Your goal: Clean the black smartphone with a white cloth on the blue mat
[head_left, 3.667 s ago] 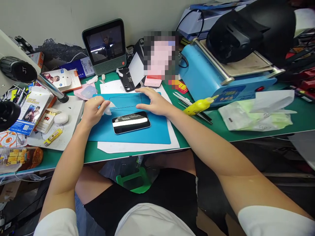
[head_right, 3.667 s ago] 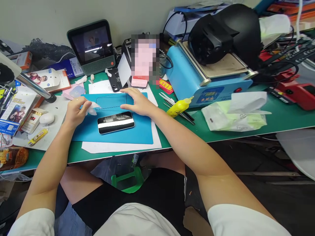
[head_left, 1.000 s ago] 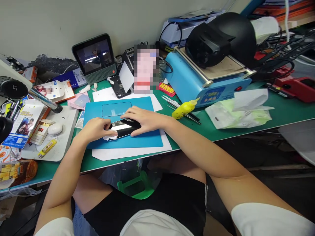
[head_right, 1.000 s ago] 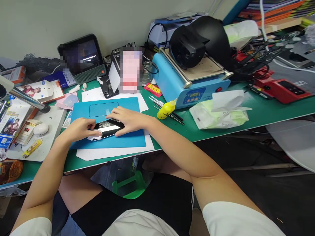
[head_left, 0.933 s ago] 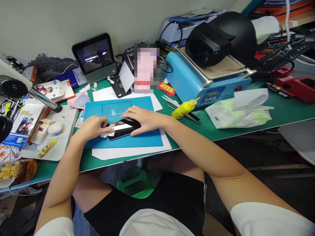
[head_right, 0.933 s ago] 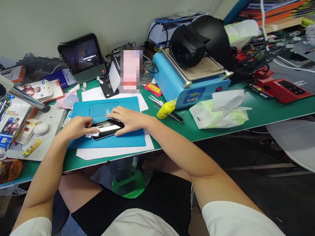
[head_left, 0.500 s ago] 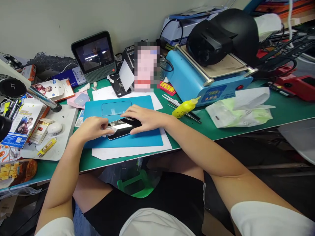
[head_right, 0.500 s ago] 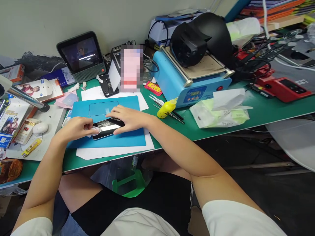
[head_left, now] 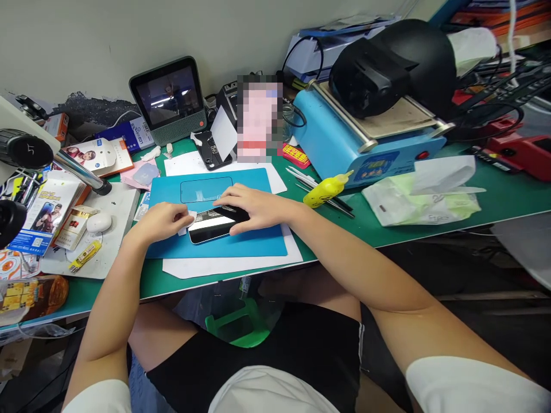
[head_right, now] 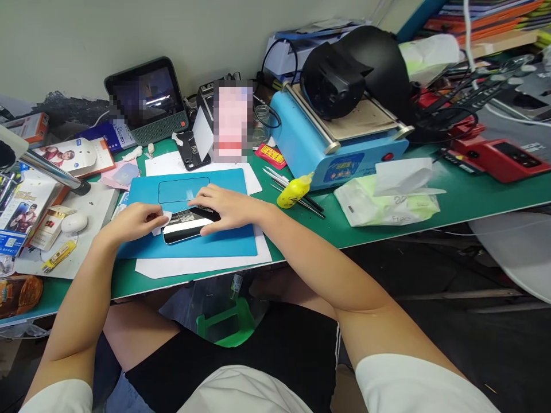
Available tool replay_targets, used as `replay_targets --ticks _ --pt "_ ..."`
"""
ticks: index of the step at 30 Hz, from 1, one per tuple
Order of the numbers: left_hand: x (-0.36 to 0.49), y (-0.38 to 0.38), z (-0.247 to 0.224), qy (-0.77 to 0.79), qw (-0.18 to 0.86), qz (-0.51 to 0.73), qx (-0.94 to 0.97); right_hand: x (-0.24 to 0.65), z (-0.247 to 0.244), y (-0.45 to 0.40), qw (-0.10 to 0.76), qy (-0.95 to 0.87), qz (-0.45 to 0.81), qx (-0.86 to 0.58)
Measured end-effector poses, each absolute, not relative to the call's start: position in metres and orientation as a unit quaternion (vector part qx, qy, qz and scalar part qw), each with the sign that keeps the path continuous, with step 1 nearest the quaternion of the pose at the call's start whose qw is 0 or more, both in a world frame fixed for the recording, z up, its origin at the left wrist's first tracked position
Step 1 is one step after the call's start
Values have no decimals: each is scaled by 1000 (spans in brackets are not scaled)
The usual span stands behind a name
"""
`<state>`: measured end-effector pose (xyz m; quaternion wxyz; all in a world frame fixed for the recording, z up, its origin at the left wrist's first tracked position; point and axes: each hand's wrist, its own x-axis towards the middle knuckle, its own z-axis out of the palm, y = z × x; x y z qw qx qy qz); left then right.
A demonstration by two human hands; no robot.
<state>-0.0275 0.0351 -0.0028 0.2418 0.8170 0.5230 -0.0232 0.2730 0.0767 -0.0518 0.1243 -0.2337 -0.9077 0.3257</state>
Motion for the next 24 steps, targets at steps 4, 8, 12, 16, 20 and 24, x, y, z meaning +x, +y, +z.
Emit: replay_targets --ticks 4,8,12,16,20,24 --pt "-34 34 5 518 256 -53 814 274 -53 78 127 -908 325 -232" --pt "-29 34 2 528 252 -49 809 273 -55 79 131 -909 324 -228" --pt "-24 37 -3 555 235 -18 798 273 -53 78 123 -907 328 -236" --pt "-32 37 2 556 280 -21 782 274 -53 78 127 -906 329 -232" --pt "-35 37 5 571 302 -27 763 273 -55 79 135 -908 325 -228" --pt "-22 38 -4 611 266 -8 746 272 -56 79 137 -908 324 -227"
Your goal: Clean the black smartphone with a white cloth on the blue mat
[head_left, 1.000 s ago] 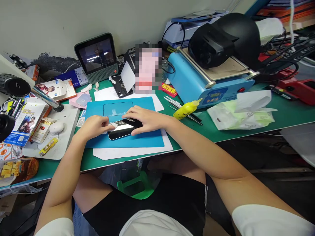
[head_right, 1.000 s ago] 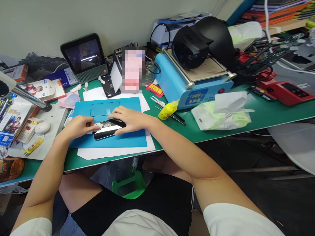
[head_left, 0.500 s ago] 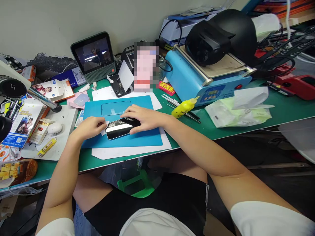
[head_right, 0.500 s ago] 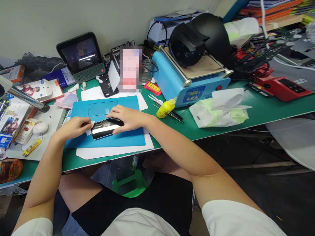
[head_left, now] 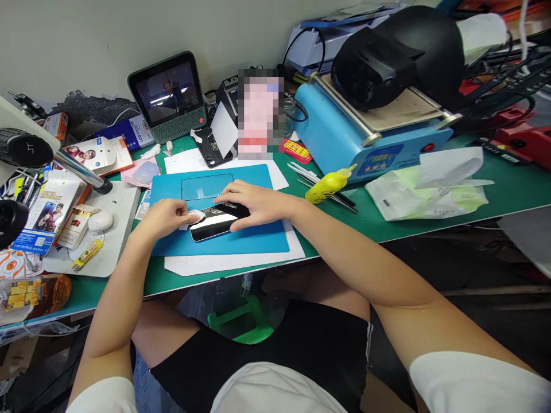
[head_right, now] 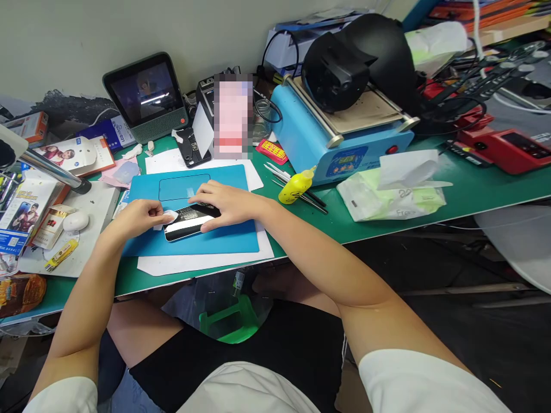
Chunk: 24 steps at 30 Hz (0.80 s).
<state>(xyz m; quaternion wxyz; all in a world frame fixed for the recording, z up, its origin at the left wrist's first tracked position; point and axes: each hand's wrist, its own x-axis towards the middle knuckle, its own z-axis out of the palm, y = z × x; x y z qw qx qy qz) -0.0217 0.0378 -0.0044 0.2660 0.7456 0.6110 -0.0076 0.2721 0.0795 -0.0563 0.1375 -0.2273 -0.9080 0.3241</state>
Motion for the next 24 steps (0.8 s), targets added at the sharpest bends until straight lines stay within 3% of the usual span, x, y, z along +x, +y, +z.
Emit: replay_targets --ticks 8,16,24 --pt "0 35 -11 639 215 29 738 272 -57 81 143 -897 345 -236" --pt "34 56 5 663 197 -80 718 288 -51 86 121 -877 355 -300" --pt "84 70 10 667 191 -113 711 302 -56 92 94 -891 326 -301"
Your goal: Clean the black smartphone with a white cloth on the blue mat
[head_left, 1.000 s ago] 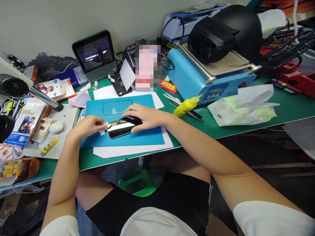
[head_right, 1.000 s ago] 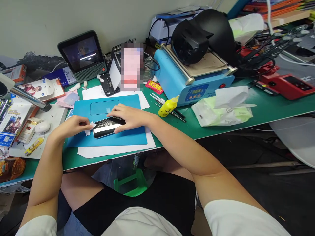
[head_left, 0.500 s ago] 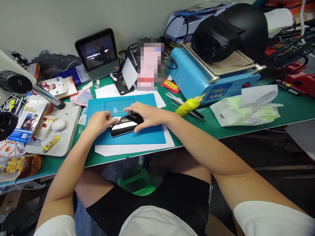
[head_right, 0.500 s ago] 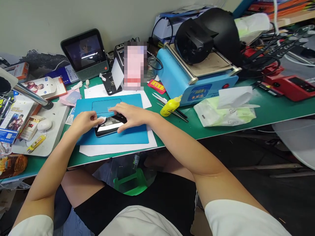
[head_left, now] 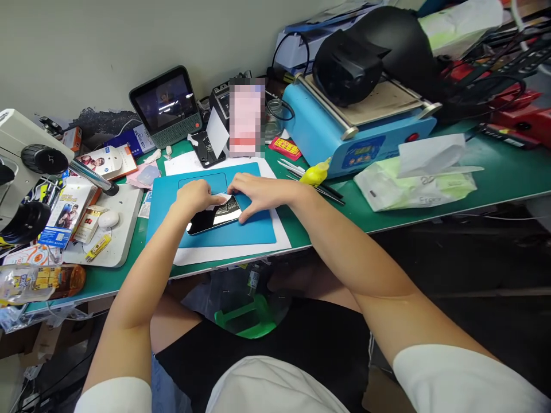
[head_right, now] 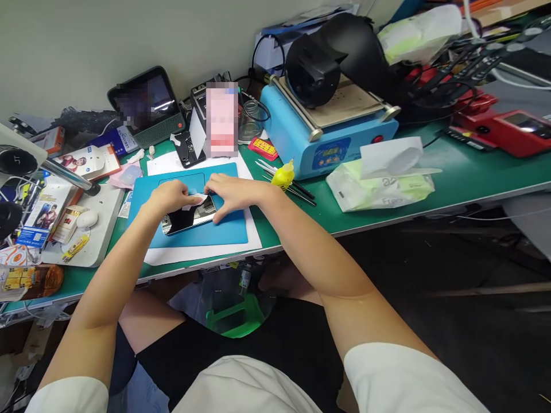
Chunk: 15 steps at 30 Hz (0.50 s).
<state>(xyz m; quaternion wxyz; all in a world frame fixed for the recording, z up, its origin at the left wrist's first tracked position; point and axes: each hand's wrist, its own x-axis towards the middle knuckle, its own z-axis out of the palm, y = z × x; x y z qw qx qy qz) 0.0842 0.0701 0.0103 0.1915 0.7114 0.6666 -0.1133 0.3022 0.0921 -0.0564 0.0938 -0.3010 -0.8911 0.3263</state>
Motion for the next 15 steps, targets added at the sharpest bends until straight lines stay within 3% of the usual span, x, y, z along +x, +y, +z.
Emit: replay_targets --ticks 15 --pt "111 76 10 683 221 -115 686 299 -52 93 121 -879 354 -295"
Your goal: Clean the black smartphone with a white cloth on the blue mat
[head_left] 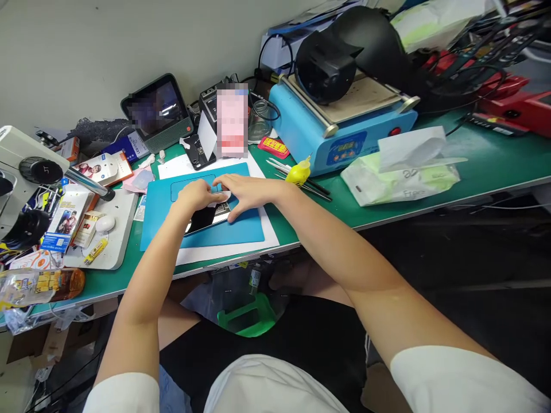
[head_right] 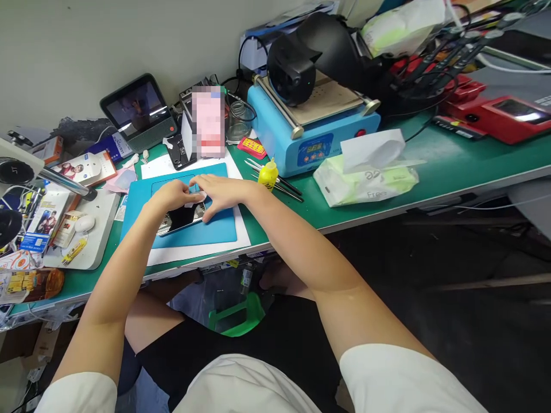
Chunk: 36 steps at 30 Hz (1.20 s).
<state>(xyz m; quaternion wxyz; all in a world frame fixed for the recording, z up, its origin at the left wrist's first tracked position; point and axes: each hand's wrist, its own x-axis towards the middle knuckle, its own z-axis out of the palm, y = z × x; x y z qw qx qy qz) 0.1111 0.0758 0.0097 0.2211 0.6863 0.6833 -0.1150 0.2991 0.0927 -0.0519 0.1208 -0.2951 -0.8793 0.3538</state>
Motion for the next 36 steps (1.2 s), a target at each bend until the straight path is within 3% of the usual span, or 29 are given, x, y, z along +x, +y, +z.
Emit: replay_targets --ticks 10,22,36 --pt "73 63 26 719 189 -155 650 298 -52 94 116 -883 350 -290" --pt "117 68 17 702 183 -139 674 299 -53 91 113 -887 339 -291" --pt "9 43 13 738 212 -117 629 302 -50 88 90 -877 354 -311"
